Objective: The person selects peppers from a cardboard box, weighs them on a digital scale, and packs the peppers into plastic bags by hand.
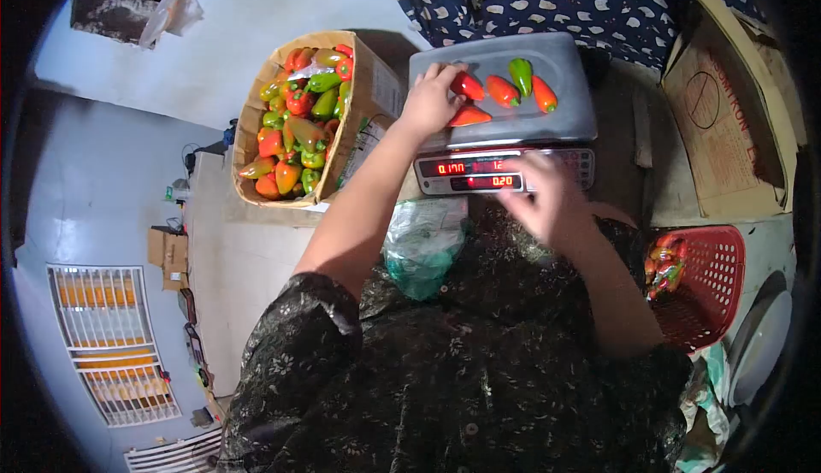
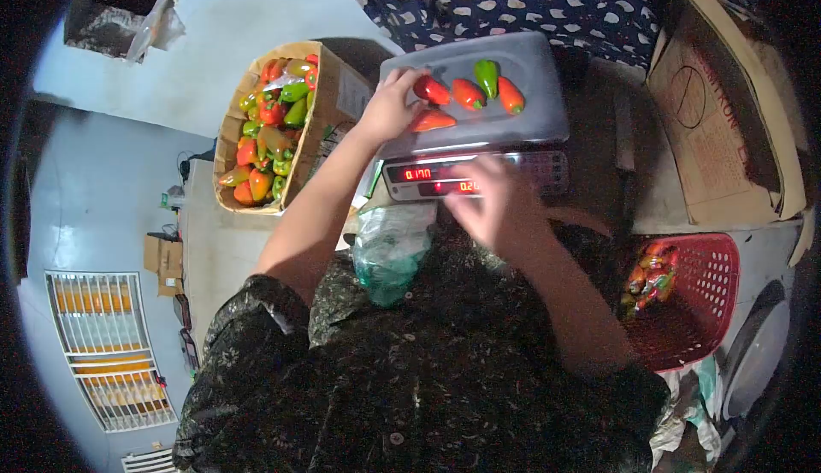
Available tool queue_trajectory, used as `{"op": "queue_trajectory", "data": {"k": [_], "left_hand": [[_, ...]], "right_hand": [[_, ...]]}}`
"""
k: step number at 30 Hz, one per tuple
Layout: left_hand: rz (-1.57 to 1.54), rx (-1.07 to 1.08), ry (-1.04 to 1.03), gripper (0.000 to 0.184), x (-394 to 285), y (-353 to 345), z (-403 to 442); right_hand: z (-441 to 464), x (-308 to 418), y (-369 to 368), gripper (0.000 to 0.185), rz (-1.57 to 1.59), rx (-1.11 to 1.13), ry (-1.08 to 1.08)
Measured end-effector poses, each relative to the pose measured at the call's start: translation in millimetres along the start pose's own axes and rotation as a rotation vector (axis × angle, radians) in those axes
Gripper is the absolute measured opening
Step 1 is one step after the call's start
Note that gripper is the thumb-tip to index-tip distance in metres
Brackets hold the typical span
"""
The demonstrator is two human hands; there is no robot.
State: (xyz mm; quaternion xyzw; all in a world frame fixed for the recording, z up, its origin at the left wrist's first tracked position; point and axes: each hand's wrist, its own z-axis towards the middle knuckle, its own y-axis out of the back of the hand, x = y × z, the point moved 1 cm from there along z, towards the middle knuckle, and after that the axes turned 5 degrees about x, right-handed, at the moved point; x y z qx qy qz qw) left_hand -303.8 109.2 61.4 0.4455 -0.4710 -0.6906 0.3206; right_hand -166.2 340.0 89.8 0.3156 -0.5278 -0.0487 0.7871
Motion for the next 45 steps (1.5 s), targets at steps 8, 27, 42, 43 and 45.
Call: {"op": "queue_trajectory", "data": {"k": [8, 27, 42, 43, 45], "left_hand": [[-0.138, -0.042, 0.078, 0.037, 0, 7, 14], [-0.985, -0.236, -0.125, 0.043, -134, 78, -106], [-0.769, -0.281, -0.19, 0.044, -165, 83, -111], [-0.762, -0.282, -0.19, 0.045, -166, 83, -110], [-0.749, -0.288, -0.188, 0.046, -168, 82, -110]], "right_hand": [[-3, -33, -17, 0.019, 0.117, 0.143, 0.072], [-1, 44, 3, 0.031, 0.724, -0.268, -0.036], [-16, 40, 27, 0.018, 0.761, -0.235, 0.042], [-16, 40, 28, 0.018, 0.775, -0.241, 0.049], [-15, 40, 29, 0.016, 0.801, -0.251, 0.065]]}}
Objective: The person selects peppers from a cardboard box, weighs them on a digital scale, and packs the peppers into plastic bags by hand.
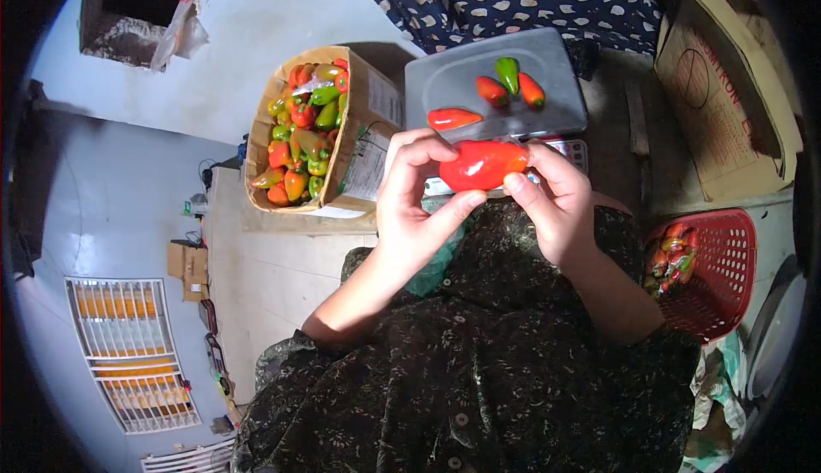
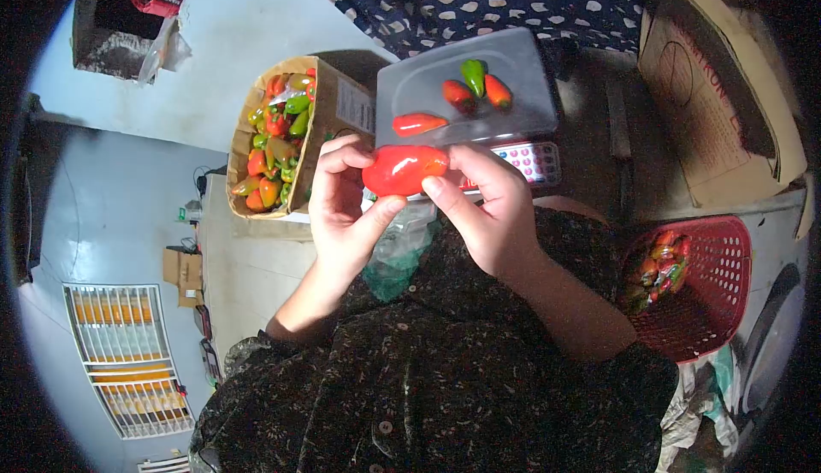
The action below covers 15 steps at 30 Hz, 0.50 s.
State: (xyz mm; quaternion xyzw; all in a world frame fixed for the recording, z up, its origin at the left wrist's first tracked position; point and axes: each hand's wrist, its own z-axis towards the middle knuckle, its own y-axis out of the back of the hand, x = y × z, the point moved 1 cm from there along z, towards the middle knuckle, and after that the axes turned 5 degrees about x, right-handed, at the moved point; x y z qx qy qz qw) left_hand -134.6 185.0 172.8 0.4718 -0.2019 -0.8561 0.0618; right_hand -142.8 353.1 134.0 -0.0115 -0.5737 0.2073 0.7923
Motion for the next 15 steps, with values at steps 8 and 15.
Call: {"op": "queue_trajectory", "data": {"k": [8, 15], "left_hand": [[0.027, 0.181, 0.264, 0.036, -11, 1, -3], [0.084, 0.204, 0.296, 0.021, -14, 2, -6]], "right_hand": [[-2, -1, 2, 0.013, -0.056, 0.151, 0.098], [-3, -1, -1, 0.01, -0.101, 0.195, 0.098]]}}
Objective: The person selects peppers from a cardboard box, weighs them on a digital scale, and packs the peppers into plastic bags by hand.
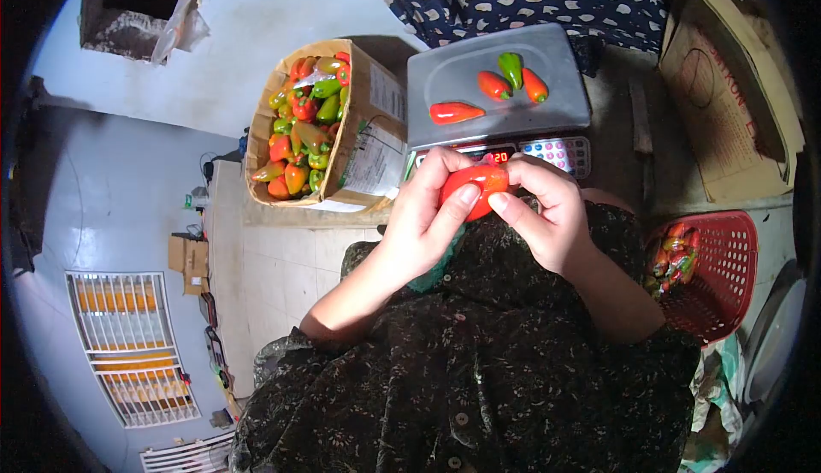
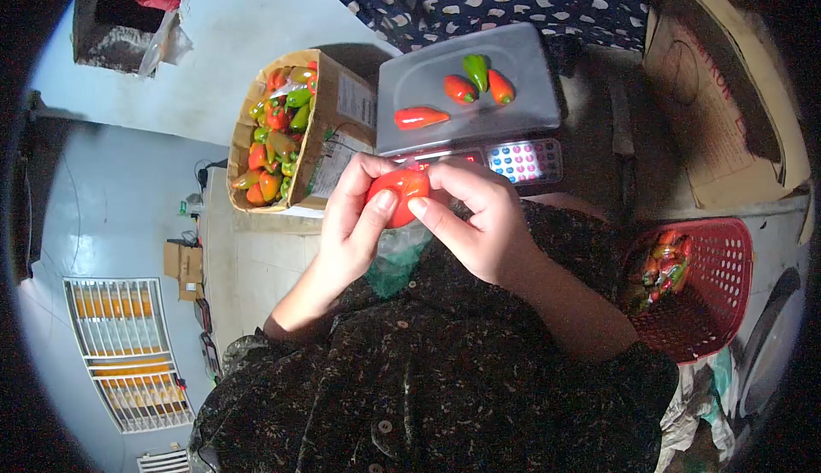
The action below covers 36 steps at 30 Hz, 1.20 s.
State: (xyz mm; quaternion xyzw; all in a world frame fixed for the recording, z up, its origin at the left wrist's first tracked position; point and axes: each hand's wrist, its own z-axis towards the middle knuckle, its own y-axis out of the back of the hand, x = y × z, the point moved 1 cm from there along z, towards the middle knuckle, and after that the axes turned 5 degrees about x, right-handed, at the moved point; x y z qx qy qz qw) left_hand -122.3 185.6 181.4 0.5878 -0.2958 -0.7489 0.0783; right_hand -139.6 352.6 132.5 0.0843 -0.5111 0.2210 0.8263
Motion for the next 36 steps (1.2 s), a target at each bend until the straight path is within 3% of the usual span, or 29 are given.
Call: {"op": "queue_trajectory", "data": {"k": [14, 17, 18, 19, 21, 23, 26, 27, 29, 36], "left_hand": [[-0.068, 0.008, -0.011, 0.021, 9, -2, -5], [-0.255, -0.008, -0.045, 0.032, 12, -7, 1], [-0.259, 0.007, -0.018, 0.047, 17, -8, 2], [-0.229, 0.002, -0.064, 0.054, 17, -8, 5], [-0.315, 0.014, -0.047, 0.053, 28, -6, 5], [-0.335, -0.02, -0.015, 0.049, 30, 0, 2], [-0.338, -0.055, 0.02, 0.044, 39, 9, -5], [-0.344, -0.064, 0.03, 0.043, 41, 12, -8], [-0.352, -0.073, 0.046, 0.041, 44, 14, -13], [-0.283, -0.102, 0.097, 0.04, 52, 19, -25]], "right_hand": [[3, 6, -3, 0.009, -0.067, -0.019, 0.015], [4, 4, 4, 0.01, -0.037, -0.017, -0.038], [4, 5, 10, 0.01, -0.052, -0.016, -0.071], [4, 1, 18, 0.011, -0.153, -0.055, -0.066], [8, 25, 51, 0.011, -0.358, -0.169, -0.258], [7, 25, 77, 0.012, 0.072, -0.714, -0.129], [9, 43, 158, 0.016, 0.148, -0.976, 0.282], [9, 53, 180, 0.019, 0.3, -1.021, 0.472], [2, 60, 225, 0.023, 0.298, -1.037, 0.546], [18, 103, 250, 0.036, 0.345, -1.052, 0.589]]}}
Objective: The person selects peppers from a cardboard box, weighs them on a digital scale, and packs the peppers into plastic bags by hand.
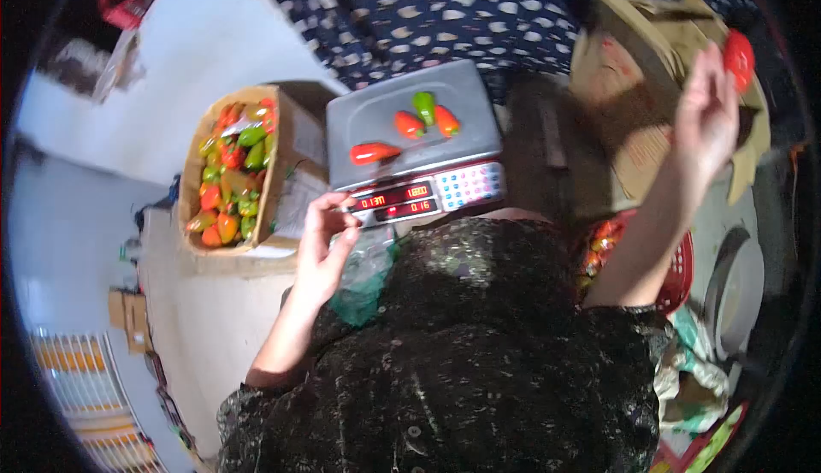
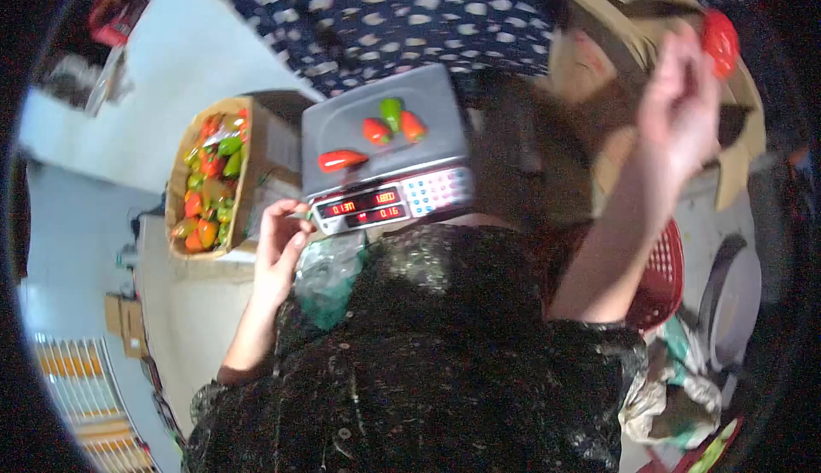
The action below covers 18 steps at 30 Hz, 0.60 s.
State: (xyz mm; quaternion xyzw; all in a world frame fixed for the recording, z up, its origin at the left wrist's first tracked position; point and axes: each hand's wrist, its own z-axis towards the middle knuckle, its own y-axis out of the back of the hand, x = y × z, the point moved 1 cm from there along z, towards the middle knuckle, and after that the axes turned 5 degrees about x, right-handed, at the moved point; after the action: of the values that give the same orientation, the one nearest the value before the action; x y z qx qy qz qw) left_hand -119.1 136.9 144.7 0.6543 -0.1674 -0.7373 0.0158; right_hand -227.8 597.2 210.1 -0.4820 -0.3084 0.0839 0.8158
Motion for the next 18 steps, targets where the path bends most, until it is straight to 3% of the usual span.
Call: {"op": "queue_trajectory", "data": {"k": [2, 3, 8, 11, 15, 16, 18], "left_hand": [[0.036, 0.007, 0.032, 0.042, -2, 3, -3], [0.052, -0.004, -0.049, 0.042, 0, 4, -3], [0.227, 0.033, -0.084, 0.042, 5, 21, -11], [0.435, 0.015, -0.147, 0.037, -11, 44, -14], [0.862, -0.248, -0.283, 0.018, -21, 107, -13], [0.813, -0.373, -0.204, 0.016, -17, 127, -13], [0.86, -0.525, -0.088, 0.02, 3, 175, -17]], "right_hand": [[17, 2, 10, 0.043, -0.025, -0.039, -0.079], [24, 5, 22, 0.044, -0.039, -0.029, -0.117], [62, 5, 75, 0.048, -0.162, 0.137, -0.178], [-3, -17, 12, 0.05, -0.271, 0.201, -0.218], [-108, -62, -24, 0.05, -0.402, 0.42, -0.376], [-135, -81, -15, 0.049, -0.035, 0.352, -0.624], [-213, -102, -25, 0.045, 0.242, 0.49, -0.905]]}}
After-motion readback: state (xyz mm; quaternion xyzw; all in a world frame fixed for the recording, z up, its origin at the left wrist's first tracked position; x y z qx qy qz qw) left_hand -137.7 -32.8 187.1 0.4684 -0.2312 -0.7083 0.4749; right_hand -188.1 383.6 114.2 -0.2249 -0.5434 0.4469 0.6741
